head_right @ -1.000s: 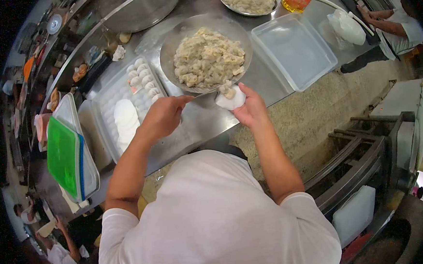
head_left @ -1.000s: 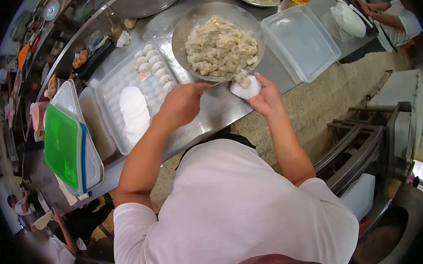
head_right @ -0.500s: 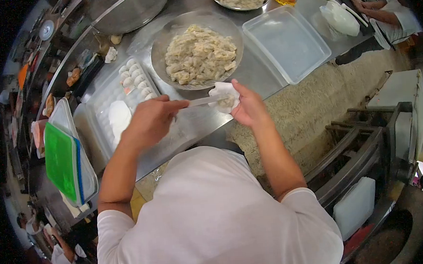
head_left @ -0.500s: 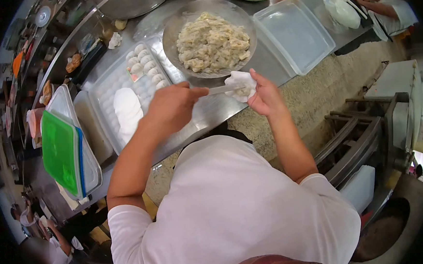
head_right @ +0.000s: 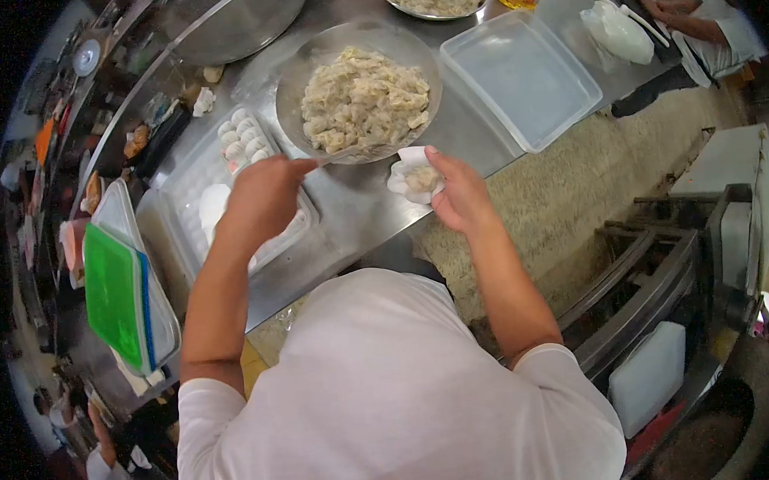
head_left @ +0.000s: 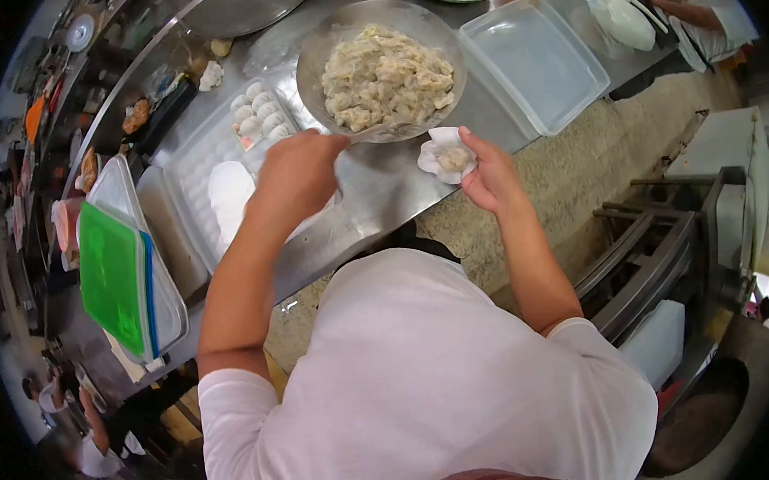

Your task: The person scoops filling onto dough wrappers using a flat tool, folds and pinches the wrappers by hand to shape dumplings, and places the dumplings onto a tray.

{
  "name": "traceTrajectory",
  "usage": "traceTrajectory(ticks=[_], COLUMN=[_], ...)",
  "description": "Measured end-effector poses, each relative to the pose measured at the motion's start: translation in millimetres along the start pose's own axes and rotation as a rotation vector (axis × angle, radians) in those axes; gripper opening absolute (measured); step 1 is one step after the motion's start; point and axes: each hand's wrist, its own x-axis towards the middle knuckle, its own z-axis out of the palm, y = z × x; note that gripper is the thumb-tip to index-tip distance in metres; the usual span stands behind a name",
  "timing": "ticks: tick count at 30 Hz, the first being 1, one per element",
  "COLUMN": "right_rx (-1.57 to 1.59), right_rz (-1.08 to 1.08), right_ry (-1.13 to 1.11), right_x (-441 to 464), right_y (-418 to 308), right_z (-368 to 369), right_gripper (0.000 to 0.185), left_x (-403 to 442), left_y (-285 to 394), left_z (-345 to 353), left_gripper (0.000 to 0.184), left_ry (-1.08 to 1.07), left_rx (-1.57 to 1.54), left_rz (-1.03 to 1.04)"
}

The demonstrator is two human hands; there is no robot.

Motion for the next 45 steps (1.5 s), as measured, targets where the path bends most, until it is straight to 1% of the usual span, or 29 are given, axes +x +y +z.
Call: traceTrajectory(ticks=[4, 5, 7, 8, 10, 11, 12, 13, 14, 16, 17, 19, 20, 21, 22, 23, 24, 25, 27, 32, 34, 35, 37, 38, 40, 41, 43, 44, 45], right_rx=[0.005, 0.092, 0.189, 0.149, 0.104, -0.163, -0.430, -0.624, -0.631, -0.903, -0.901, -1.093, -1.090, -1.042, -0.994, -0.994, -0.816, -0.643, -0.653, -0.687, -0.610, -0.619, -0.458, -0.466, -0.484, -0.488, -0.575, -0.577, -0.689], right_rz=[0.014, 0.037, 0.078, 0.072, 0.077, -0.066, -0.211, -0.208, -0.195, -0.468, -0.470, -0.743, -0.755, -0.662, -0.565, -0.571, -0.526, -0.478, -0.470, -0.431, -0.471, -0.472, -0.301, -0.301, -0.401, -0.401, -0.581, -0.581, -0.656], right_ry=[-0.140, -0.138, -0.135, -0.147, -0.180, -0.176, -0.172, -0.225, -0.249, -0.378, -0.392, -0.417, -0.416, -0.453, -0.490, -0.490, -0.550, -0.610, -0.606, -0.587, -0.640, -0.636, -0.620, -0.618, -0.587, -0.585, -0.532, -0.527, -0.498], right_x=[-4.7, -7.4, -3.8, 3.4, 14.0, 15.6, 14.9, 10.1, 7.0, 1.1, 0.2, -1.9, -7.3, -16.8, -25.6, -32.0, -37.3, -41.9, -50.7, -69.8, -73.6, -77.7, -85.3, -84.3, -78.6, -78.2, -78.0, -77.8, -77.4], right_y=[-16.5, -20.8, -14.6, -11.7, -2.2, 4.1, 8.1, 5.3, 10.3, 21.7, 27.0, 35.9, 36.8, 36.2, 38.6, 46.3, 55.7, 62.8, 72.8, 94.8, 104.8, 108.6, 114.6, 121.1, 136.6, 141.4, 150.1, 153.4, 155.4], right_z=[39.8, 53.5, 64.3, 68.5, 80.7, 87.8, 94.8, 100.4, 102.7, 107.2, 110.3, 117.1, 124.8, 136.0, 146.1, 155.7, 167.3, 178.1, 197.1, 230.2, 238.6, 244.0, 256.1, 256.6, 252.9, 254.8, 258.3, 257.5, 255.5], right_gripper=[0.039, 0.039, 0.038, 0.038, 0.037, 0.038, 0.039, 0.042, 0.042, 0.043, 0.043, 0.048, 0.048, 0.050, 0.052, 0.052, 0.055, 0.059, 0.057, 0.060, 0.061, 0.061, 0.061, 0.061, 0.055, 0.055, 0.038, 0.038, 0.029], left_x=[30.1, 29.6, 15.1, 11.2, 4.3, -0.4, -5.8, -14.1, -24.4, -45.1, -55.5, -80.5, -91.9, -102.1, -112.2, -121.8, -129.7, -135.8, -145.8, -179.0, -188.6, -193.4, -202.4, -206.6, -214.2, -217.7, -224.1, -227.5, -231.0], left_y=[2.4, 8.9, 22.8, 24.1, 22.3, 24.9, 20.9, 14.2, 8.9, 3.0, 0.9, -4.4, -5.5, -5.1, -3.8, -2.3, 0.2, 3.6, 4.3, -15.0, -26.1, -28.4, -31.4, -32.7, -36.2, -39.2, -44.9, -49.5, -55.3], left_z=[32.6, 29.4, 23.7, 26.7, 31.5, 28.3, 25.8, 23.7, 20.1, 7.4, 1.7, -1.3, -1.4, 1.5, 6.5, 9.6, 10.2, 10.7, 5.6, -8.3, -10.6, -10.6, -10.2, -11.5, -14.2, -13.4, -10.9, -7.7, -3.1], left_gripper=[0.033, 0.033, 0.035, 0.035, 0.042, 0.035, 0.035, 0.033, 0.031, 0.032, 0.034, 0.039, 0.045, 0.045, 0.049, 0.053, 0.053, 0.056, 0.060, 0.052, 0.048, 0.048, 0.047, 0.047, 0.046, 0.046, 0.045, 0.045, 0.046], left_ry=[0.000, 0.000, 0.269, 0.271, -0.163, -0.068, -0.049, 0.013, 0.080, 0.108, 0.102, 0.134, 0.154, 0.150, 0.181, 0.217, 0.223, 0.348, 0.581, 0.707, 0.744, 0.745, 0.833, 0.835, 0.843, 0.843, 0.823, 0.819, 0.792], left_rx=[0.189, 0.193, -0.642, -0.637, -1.818, -1.795, -1.795, -1.848, -1.900, -1.960, -2.015, -1.967, -1.922, -1.912, -1.993, -2.072, -2.071, -2.023, -1.846, -1.712, -1.416, -1.424, -1.572, -1.578, -1.787, -1.791, -1.792, -1.796, -1.764], left_rz=[-0.002, -0.002, -0.147, -0.162, -0.356, -0.374, -0.380, -0.389, -0.399, -0.390, -0.369, -0.306, -0.246, -0.238, -0.095, 0.052, 0.059, 0.043, -0.020, 0.080, 0.228, 0.234, 0.207, 0.210, 0.188, 0.190, 0.185, 0.185, 0.174])
